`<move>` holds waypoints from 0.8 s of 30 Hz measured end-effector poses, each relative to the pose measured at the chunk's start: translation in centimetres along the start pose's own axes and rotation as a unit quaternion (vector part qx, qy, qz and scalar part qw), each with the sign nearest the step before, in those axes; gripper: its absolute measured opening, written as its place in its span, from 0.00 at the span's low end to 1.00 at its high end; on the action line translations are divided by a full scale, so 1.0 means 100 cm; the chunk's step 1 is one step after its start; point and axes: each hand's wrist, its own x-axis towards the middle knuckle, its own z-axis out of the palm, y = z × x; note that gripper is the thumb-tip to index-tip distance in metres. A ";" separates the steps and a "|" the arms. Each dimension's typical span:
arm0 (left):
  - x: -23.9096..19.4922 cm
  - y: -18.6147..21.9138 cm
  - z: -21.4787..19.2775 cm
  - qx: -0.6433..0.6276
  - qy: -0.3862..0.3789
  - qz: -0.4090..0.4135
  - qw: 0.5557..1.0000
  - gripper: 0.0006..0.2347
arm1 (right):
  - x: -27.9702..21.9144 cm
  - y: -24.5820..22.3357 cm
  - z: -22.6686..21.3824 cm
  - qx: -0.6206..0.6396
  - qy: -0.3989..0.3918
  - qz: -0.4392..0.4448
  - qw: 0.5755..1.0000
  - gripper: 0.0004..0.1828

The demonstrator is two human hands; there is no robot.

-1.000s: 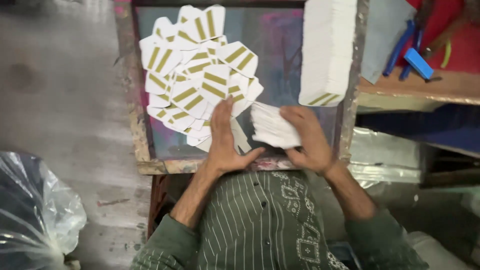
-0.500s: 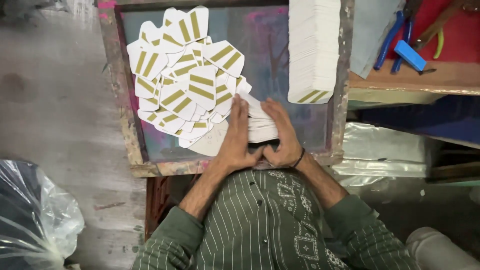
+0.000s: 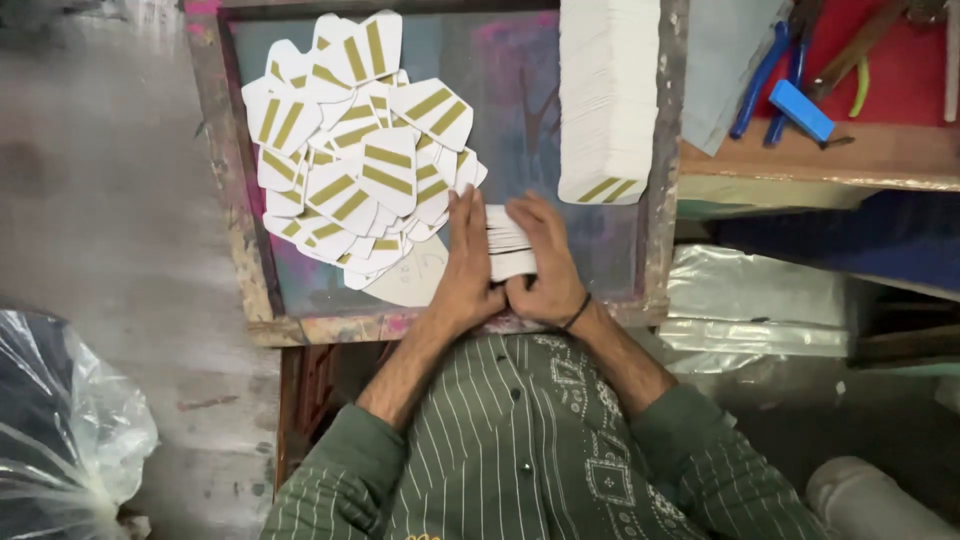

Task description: The recorder is sorting and stacking small printed paper cutouts from a screen printing frame.

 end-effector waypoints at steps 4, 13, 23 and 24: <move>0.019 0.008 0.011 0.011 0.001 0.008 1.000 0.43 | 0.004 0.016 -0.024 0.003 -0.043 0.043 0.998 0.39; 0.068 0.061 0.082 0.069 0.025 -0.032 0.997 0.40 | -0.006 0.046 -0.098 -0.187 0.024 0.076 0.979 0.37; 0.051 0.067 0.027 0.148 -0.075 -0.060 0.984 0.47 | 0.028 0.011 -0.104 -0.283 -0.073 0.013 0.956 0.59; 0.039 0.061 0.019 0.106 -0.035 -0.048 0.993 0.43 | 0.035 -0.002 -0.104 -0.263 -0.028 -0.036 0.964 0.53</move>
